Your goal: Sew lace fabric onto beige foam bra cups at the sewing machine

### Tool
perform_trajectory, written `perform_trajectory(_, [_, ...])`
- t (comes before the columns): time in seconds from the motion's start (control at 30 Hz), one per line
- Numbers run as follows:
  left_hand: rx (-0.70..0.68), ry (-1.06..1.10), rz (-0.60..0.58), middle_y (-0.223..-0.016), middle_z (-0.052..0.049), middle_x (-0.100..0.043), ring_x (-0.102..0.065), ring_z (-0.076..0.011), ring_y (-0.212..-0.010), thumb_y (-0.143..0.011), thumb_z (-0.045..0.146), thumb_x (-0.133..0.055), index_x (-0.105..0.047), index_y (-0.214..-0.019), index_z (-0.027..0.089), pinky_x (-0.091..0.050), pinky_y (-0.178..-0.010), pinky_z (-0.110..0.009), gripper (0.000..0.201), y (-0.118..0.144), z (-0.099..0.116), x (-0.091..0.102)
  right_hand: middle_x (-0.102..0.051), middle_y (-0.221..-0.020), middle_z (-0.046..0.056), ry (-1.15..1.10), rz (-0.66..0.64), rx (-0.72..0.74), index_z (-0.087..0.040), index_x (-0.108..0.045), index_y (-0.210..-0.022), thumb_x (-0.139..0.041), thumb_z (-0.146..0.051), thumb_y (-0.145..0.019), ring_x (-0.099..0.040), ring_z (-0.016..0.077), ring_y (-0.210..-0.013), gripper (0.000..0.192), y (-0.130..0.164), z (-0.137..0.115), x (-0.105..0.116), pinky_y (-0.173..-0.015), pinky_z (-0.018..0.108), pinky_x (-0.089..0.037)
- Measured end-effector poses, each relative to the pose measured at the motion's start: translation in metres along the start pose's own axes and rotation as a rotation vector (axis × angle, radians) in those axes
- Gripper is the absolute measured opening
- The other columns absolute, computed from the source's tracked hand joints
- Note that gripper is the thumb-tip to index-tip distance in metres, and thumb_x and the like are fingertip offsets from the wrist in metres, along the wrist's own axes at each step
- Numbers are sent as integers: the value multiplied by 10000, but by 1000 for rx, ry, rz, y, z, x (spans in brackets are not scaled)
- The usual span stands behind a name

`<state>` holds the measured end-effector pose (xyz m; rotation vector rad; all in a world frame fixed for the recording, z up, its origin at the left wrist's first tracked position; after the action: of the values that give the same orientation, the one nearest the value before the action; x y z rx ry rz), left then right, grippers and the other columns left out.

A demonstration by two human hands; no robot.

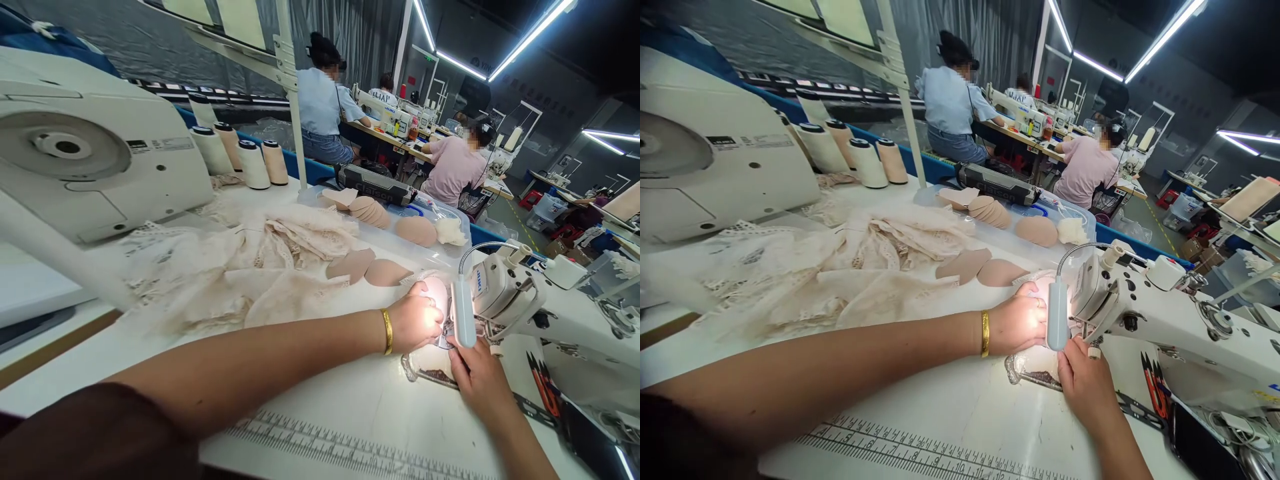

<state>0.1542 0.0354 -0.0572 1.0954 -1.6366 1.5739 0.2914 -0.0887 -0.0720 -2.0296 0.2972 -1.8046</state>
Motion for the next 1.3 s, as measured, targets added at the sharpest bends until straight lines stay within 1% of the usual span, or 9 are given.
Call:
perform_trajectory(0.3, [37,41,-176,-1070,-59,-688,-617,-224,-865,-873,404,-724,-648,-964,192,-389,-911,-481,243,67,64,63,-719,-917,66,-19,99,139,-275,-631,-1158,-457,-258,-1019,-704,256,-816,223,12,8,-2,-691,368,-530])
perform_trajectory(0.47, [467,-59,-139,-1360,-124,-598,-590,-300,-1112,-900,342,-692,-577,-1255,193,-390,-965,-479,402,132,41,108,-738,-889,44,-120,166,353,-295,-626,-1185,-509,-329,-1004,-720,249,-786,218,13,22,-17,-718,374,-563])
perform_trajectory(0.6, [610,56,-187,-1258,-113,-649,-603,-300,-1079,-880,325,-715,-619,-1180,196,-454,-935,-443,340,164,46,108,-715,-866,33,-207,63,364,-294,-612,-1156,-514,-285,-1007,-700,218,-766,179,7,-1,-8,-664,325,-568])
perform_trajectory(0.7, [477,313,-63,-1214,-66,-672,-625,-236,-1062,-930,335,-662,-635,-1132,217,-496,-936,-362,235,164,62,106,-692,-916,41,-276,-78,325,-287,-605,-1156,-526,-232,-996,-678,212,-815,187,5,-34,4,-667,315,-569])
perform_trajectory(0.8, [640,329,136,-1239,-104,-653,-610,-234,-1139,-1003,323,-544,-584,-1264,186,-491,-1003,-373,298,159,42,113,-679,-975,56,-352,-141,250,-270,-612,-1141,-510,-245,-1010,-663,217,-865,167,1,-63,15,-707,336,-568])
perform_trajectory(0.93, [986,182,-96,-1070,-153,-661,-621,-338,-1014,-856,360,-720,-665,-1008,122,-494,-918,-520,287,150,-9,107,-667,-978,64,-480,-202,81,-254,-633,-1077,-471,-309,-1036,-646,225,-917,175,-9,-86,19,-763,357,-557])
perform_trajectory(1.03, [929,259,-182,-889,-64,-660,-625,-253,-896,-848,226,-684,-615,-773,168,-498,-846,-414,118,140,-15,102,-677,-1016,73,-576,-189,-19,-250,-645,-1093,-468,-383,-1037,-642,228,-928,228,-19,-99,16,-790,370,-556])
perform_trajectory(1.17, [771,500,93,-905,-21,-662,-603,-191,-888,-893,250,-608,-585,-826,188,-476,-843,-341,94,128,6,109,-686,-1102,77,-704,-163,-100,-251,-623,-1214,-557,-459,-983,-639,227,-962,317,-34,-123,8,-827,374,-547])
perform_trajectory(1.3, [801,783,203,-855,15,-633,-570,-158,-801,-884,356,-616,-591,-864,193,-452,-743,-290,166,127,12,111,-659,-844,16,-823,-126,-178,-231,-628,-992,-518,-434,-997,-607,179,-780,231,-42,-132,7,-718,306,-510])
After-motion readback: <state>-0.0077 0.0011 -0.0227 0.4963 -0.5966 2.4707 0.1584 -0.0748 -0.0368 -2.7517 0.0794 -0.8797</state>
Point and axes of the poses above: each hand's wrist, its own y-axis away from the middle knuckle, its own x-axis out of the back of the hand, z = x × y, the point moved 4 cm from there along -y, towards the middle knuckle
